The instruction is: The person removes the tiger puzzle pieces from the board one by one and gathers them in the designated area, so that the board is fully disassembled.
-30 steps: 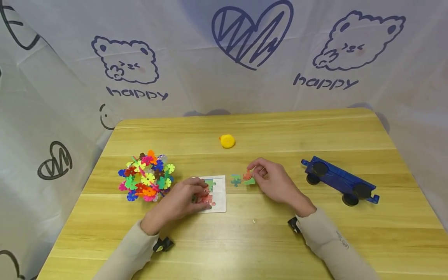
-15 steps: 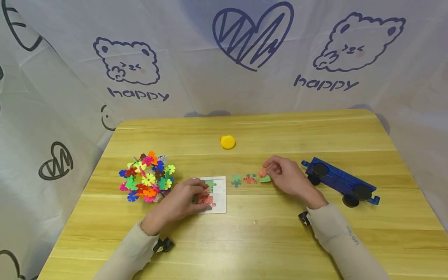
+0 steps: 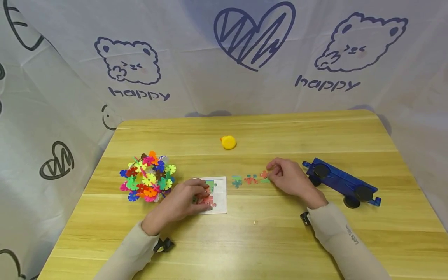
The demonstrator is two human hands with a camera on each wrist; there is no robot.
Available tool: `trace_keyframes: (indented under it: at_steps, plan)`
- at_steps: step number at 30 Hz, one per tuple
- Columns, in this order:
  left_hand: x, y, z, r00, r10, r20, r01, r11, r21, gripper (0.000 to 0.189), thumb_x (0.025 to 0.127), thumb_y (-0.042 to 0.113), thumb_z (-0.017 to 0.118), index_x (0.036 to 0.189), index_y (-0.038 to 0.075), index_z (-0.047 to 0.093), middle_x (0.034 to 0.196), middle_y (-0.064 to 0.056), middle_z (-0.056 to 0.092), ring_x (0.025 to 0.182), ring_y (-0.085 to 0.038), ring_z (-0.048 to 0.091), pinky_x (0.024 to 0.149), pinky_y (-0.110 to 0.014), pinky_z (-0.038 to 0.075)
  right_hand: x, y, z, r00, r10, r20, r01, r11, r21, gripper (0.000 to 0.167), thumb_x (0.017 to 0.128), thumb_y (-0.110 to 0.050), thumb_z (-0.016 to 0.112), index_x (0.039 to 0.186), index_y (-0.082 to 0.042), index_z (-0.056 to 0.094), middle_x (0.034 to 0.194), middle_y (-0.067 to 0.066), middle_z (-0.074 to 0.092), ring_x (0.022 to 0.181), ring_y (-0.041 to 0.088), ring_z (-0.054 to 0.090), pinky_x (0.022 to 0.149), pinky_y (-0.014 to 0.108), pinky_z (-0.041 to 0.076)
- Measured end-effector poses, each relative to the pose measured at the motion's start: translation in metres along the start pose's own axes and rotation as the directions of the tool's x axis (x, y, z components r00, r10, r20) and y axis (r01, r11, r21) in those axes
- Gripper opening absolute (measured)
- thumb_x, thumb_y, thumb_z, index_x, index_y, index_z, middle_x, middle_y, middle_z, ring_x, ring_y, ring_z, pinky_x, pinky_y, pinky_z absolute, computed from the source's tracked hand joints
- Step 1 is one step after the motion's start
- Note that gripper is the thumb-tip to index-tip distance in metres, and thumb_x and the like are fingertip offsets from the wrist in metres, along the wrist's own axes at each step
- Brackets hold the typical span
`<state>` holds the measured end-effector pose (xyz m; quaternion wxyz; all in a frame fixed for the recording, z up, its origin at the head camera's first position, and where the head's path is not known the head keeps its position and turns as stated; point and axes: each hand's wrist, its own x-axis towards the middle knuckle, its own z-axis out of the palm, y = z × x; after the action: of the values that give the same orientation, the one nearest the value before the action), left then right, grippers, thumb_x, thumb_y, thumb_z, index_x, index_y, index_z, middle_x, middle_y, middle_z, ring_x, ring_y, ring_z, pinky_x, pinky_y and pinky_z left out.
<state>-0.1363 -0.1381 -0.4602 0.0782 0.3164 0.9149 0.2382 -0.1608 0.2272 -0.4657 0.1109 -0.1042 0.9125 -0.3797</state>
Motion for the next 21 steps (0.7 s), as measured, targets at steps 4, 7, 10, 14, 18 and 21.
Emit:
trace_keyframes:
  at_steps: [4,7,10,14,18,21]
  plan:
    - [-0.0007,0.0002,-0.0002,1.000,0.000,-0.002,0.000,1.000,0.002,0.030,0.090,0.029,0.092,0.105,0.004,0.082,0.128,-0.015,0.076,0.114,-0.029,0.073,0.101,-0.042,0.064,-0.0014,-0.0014,0.0020,1.000,-0.008,0.010,0.009,1.000,-0.024,0.027,0.101,-0.014,0.077,0.125,-0.002,0.072,0.098,0.006,0.067,0.081,0.017,0.059,0.071,0.027,0.050]
    - [-0.0008,-0.0002,0.0003,1.000,0.006,-0.010,-0.006,1.000,0.001,0.029,0.090,0.029,0.093,0.102,0.004,0.082,0.127,-0.014,0.077,0.114,-0.029,0.073,0.102,-0.042,0.064,-0.0015,-0.0030,0.0035,1.000,-0.004,0.015,0.005,0.998,-0.055,0.030,0.099,-0.015,0.080,0.125,-0.002,0.073,0.096,0.006,0.064,0.079,0.016,0.056,0.071,0.027,0.048]
    - [-0.0008,-0.0006,0.0008,1.000,0.018,-0.021,-0.018,1.000,0.016,0.028,0.089,0.029,0.094,0.100,0.005,0.083,0.125,-0.013,0.077,0.115,-0.028,0.073,0.102,-0.041,0.064,-0.0023,-0.0051,0.0043,1.000,0.001,0.010,0.000,0.996,-0.084,0.028,0.098,-0.015,0.082,0.123,-0.004,0.074,0.095,0.006,0.062,0.079,0.016,0.054,0.071,0.028,0.047]
    - [-0.0006,-0.0017,0.0013,0.999,0.030,-0.036,-0.029,0.999,0.033,0.030,0.088,0.029,0.094,0.101,0.005,0.084,0.123,-0.012,0.079,0.114,-0.027,0.072,0.100,-0.040,0.064,-0.0043,-0.0067,0.0051,1.000,-0.002,-0.004,0.002,0.994,-0.111,0.025,0.097,-0.015,0.083,0.118,-0.006,0.075,0.095,0.007,0.062,0.079,0.017,0.054,0.071,0.029,0.046]
    - [-0.0016,-0.0030,0.0030,0.998,0.040,-0.046,-0.038,0.998,0.042,0.032,0.088,0.030,0.094,0.105,0.005,0.083,0.123,-0.011,0.079,0.112,-0.026,0.071,0.098,-0.038,0.063,-0.0058,-0.0068,0.0061,1.000,-0.009,-0.011,0.008,0.992,-0.127,0.024,0.097,-0.015,0.084,0.117,-0.005,0.075,0.094,0.007,0.062,0.079,0.017,0.053,0.071,0.031,0.044]
    - [-0.0031,-0.0032,0.0038,0.998,0.043,-0.045,-0.041,0.998,0.056,0.034,0.090,0.031,0.093,0.110,0.006,0.081,0.123,-0.008,0.077,0.109,-0.023,0.067,0.094,-0.036,0.062,-0.0062,-0.0076,0.0068,0.999,-0.022,-0.032,0.017,0.989,-0.149,0.030,0.097,-0.017,0.084,0.120,-0.003,0.074,0.096,0.009,0.061,0.078,0.017,0.051,0.073,0.032,0.043]
